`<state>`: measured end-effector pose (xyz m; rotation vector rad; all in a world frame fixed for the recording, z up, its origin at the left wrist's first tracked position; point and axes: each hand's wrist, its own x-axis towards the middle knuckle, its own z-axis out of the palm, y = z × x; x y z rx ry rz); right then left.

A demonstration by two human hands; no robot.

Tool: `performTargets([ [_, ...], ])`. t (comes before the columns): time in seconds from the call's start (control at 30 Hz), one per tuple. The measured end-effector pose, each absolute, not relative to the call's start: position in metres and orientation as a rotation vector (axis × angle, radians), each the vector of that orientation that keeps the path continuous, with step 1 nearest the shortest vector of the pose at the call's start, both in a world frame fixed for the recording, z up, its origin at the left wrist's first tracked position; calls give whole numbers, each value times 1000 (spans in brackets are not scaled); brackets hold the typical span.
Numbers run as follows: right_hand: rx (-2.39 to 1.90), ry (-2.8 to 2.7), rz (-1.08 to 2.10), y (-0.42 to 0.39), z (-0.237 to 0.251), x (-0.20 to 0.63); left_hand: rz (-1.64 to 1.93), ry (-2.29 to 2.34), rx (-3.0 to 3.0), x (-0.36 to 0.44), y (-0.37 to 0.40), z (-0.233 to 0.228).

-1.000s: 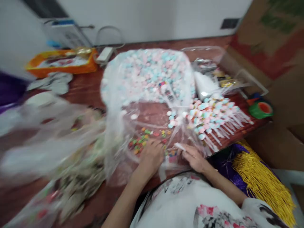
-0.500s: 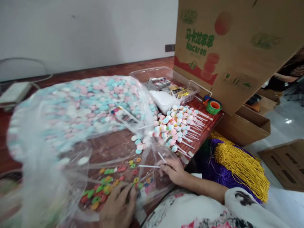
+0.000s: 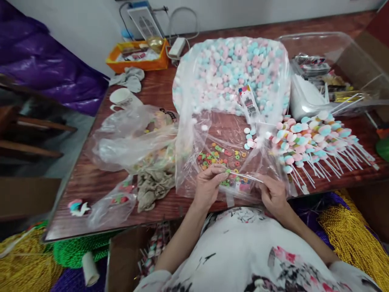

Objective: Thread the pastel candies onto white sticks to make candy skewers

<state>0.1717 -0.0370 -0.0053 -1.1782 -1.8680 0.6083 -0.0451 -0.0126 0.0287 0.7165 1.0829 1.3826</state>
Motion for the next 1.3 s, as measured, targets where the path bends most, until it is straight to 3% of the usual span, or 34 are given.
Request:
performTargets([
  [0.2,-1251,-2119,481,-40,3,171,1457,1245,1240,-45,-12,20],
  [0.33,-1139,-1994,758,-41,7,169,1452,1364,1517,-46,-12,20],
  [0.53,-1088,-1645,1123,-38,6,160,1450,1190,1098,-41,-16,19],
  [0.8,-1088,-1639,979,-39,3,164,1503,1119,752,-37,-16,28],
  [1.3,-1089,-1845,772,-47,3,168,1605,1125,962,-38,-23,13],
])
